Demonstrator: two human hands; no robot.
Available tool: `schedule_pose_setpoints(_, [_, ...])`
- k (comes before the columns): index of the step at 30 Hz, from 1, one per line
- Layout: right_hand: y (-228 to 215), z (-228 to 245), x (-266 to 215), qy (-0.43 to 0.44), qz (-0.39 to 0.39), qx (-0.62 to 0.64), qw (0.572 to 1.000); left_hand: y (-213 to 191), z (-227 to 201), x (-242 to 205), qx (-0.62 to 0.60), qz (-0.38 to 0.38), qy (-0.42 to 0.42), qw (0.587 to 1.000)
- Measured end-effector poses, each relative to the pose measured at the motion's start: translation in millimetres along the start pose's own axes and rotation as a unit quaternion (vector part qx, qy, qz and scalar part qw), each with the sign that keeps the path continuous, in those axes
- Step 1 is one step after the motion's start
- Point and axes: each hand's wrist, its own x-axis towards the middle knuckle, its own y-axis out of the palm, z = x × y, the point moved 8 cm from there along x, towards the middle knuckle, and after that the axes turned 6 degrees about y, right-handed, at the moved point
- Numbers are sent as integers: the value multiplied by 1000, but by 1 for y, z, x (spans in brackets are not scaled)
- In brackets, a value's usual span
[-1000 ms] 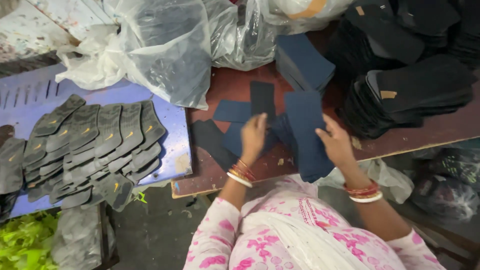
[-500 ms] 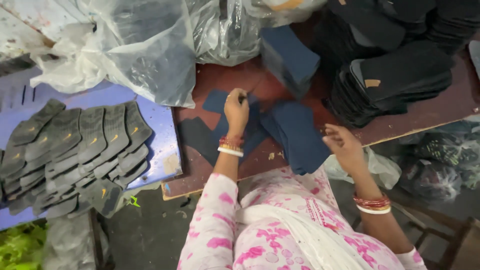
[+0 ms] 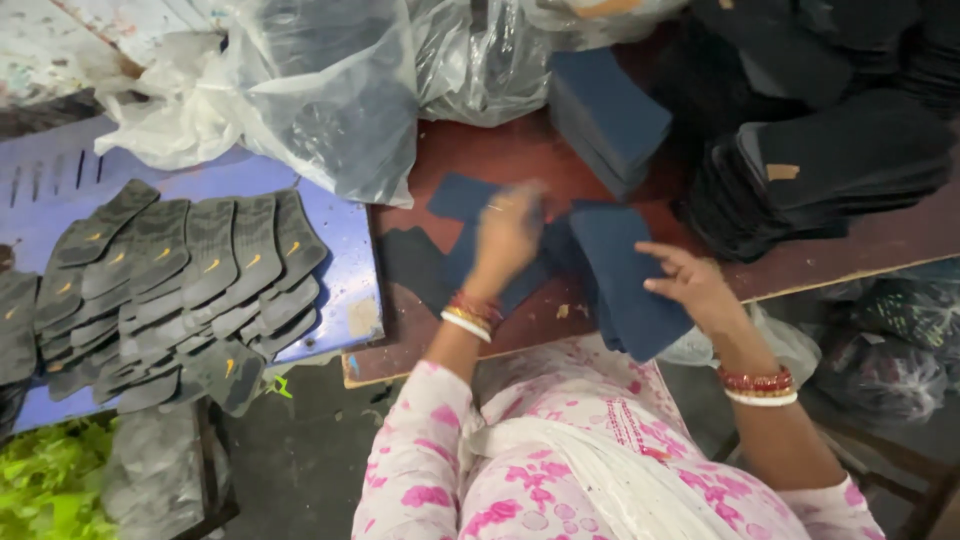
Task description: The person folds dark blue rectangular fabric pieces by hand on a workbench. They align the edges and fold the pieces in half, stacking them into a neat pile. The person also handles a plastic bag and moves other fabric stacks on the table.
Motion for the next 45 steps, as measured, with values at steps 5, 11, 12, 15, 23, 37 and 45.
schedule_pose_setpoints(5, [-24,45,2,-147,-168,-281,933,-14,156,-33,264,31,-275,924])
schedule_pose_setpoints(11, [-42,40,-1,-166,-271,-241,917,-4,191,-34,136,25,-323,936])
schedule_pose_setpoints(12, [-40,40,-1,-164,-261,-224,925,-2,188,-27,52,-46,-230,971])
schedule_pose_setpoints(15, [22,116,-37,-231,-303,-364,850,-52,36,29,-162,-26,-85,983])
schedule_pose_setpoints(23, [31,90,-1,-276,-214,-343,872,-50,-32,39,-276,57,-89,955])
schedule_pose_setpoints(37, [85,132,-18,-346,-251,-475,769,-16,52,-31,130,94,-163,973])
schedule_pose_setpoints(45, [51,88,-9,-212,-195,-453,844,-89,-98,34,-4,-13,111,994])
